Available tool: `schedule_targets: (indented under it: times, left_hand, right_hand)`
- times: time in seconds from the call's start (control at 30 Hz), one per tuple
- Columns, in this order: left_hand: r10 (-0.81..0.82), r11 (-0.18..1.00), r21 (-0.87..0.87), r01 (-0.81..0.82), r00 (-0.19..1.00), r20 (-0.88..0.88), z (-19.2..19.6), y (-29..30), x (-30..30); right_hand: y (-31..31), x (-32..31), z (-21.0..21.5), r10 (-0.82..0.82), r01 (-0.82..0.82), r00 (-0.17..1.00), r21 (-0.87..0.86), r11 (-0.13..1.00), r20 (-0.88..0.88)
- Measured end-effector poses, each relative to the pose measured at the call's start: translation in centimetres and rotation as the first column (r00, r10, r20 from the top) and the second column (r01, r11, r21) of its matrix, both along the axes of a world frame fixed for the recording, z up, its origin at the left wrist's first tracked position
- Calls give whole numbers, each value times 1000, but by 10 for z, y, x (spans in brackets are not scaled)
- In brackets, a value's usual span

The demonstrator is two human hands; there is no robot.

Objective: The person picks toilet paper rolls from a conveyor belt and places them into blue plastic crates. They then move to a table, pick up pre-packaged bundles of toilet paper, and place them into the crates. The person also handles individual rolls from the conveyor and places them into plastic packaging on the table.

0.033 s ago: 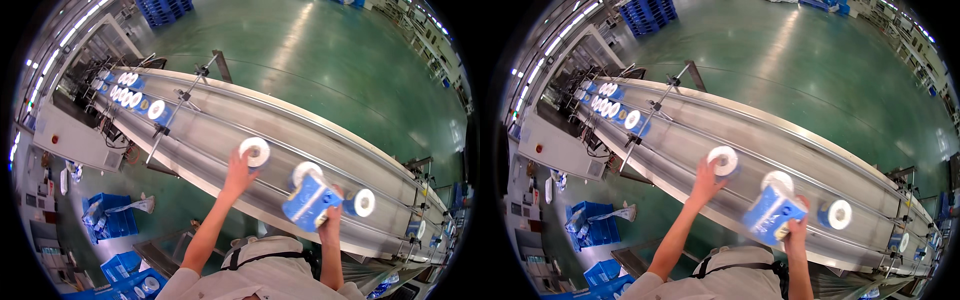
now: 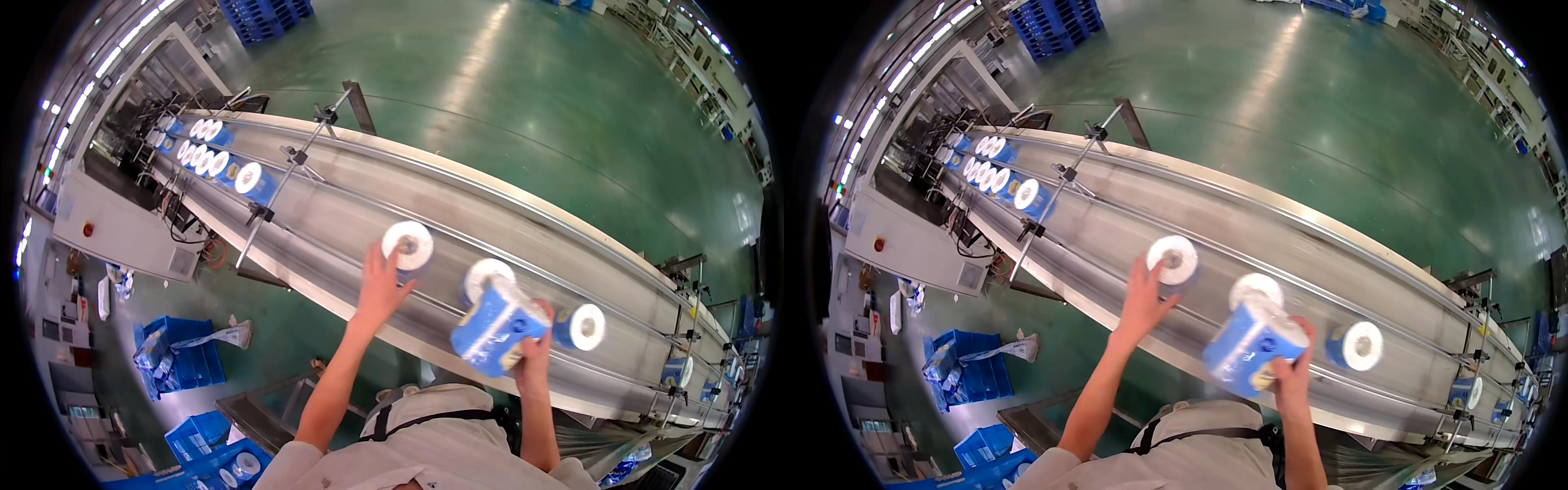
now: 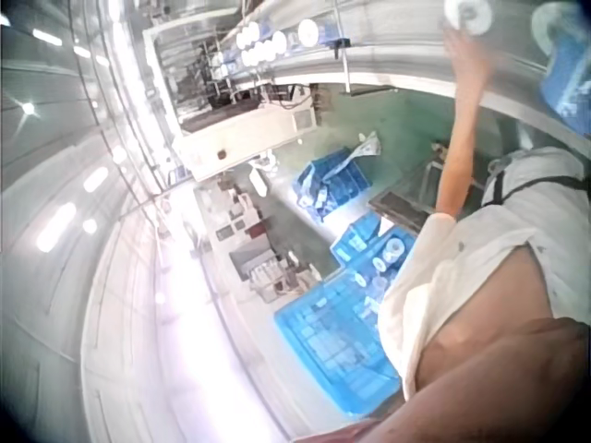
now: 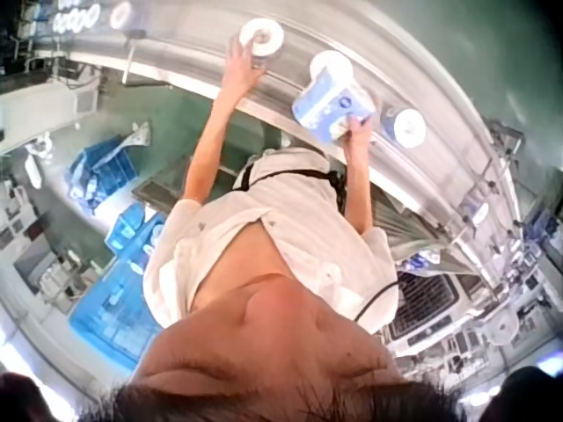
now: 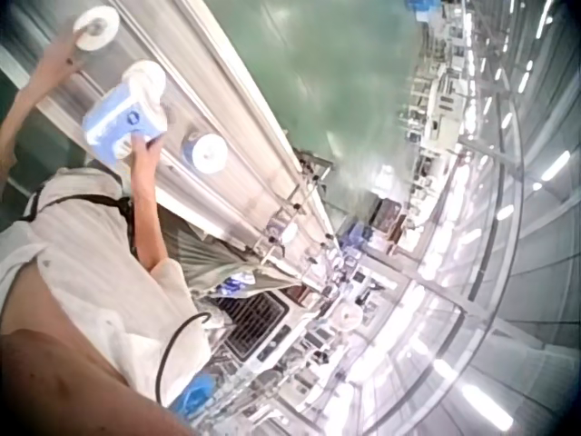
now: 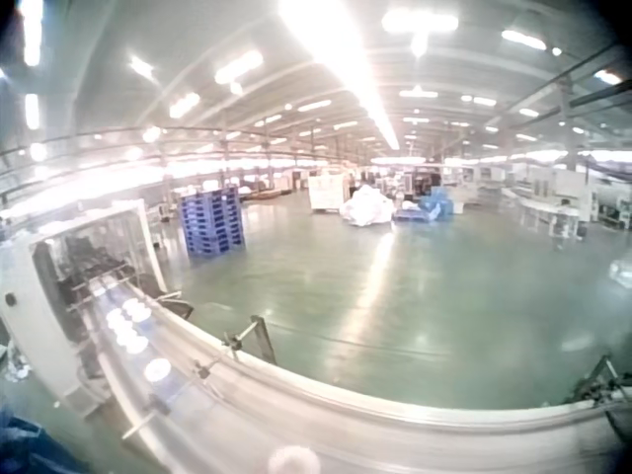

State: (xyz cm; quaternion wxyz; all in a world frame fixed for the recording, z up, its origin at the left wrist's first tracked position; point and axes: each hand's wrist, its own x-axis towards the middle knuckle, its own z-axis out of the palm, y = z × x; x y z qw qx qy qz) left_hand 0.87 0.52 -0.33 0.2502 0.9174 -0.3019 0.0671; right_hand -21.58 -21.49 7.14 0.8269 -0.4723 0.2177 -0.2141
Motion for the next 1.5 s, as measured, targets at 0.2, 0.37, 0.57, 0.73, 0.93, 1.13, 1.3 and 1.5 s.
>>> schedule_targets:
  times: [0.2,0.37,0.57,0.73,0.93,1.13,1.3,1.5]
  left_hand:
    - [-254,856,-505,-111,761,-598,115,32,-122]
    - [-101,718,-632,-292,854,-510,102,65,-159]
    - [-173,814,-565,-133,873,-455,123,113,-187]
    - [-285,731,-676,-88,861,-421,138,123,-201]
    - [-268,729,-673,-128,851,-452,147,119,-228]
    - [-299,665,-719,-201,811,-503,123,112,-231]
    - [-279,666,-722,-189,834,-477,119,100,-212]
    - [-195,469,-809,-354,852,-486,109,83,-207]
  right_hand:
    - [66,33,-2,133,-90,991,-874,477,-29]
    - [97,42,17,537,-357,830,-884,301,-152]
    - [99,56,22,902,-739,389,-648,184,-188]
    - [109,58,56,952,-857,241,-501,116,-191]
    - [114,30,69,939,-823,323,-526,216,-120]
    - [96,22,48,916,-825,345,-533,190,-207]
    - [89,27,32,896,-821,394,-517,242,-207]
    - [87,33,29,899,-858,397,-422,293,-184]
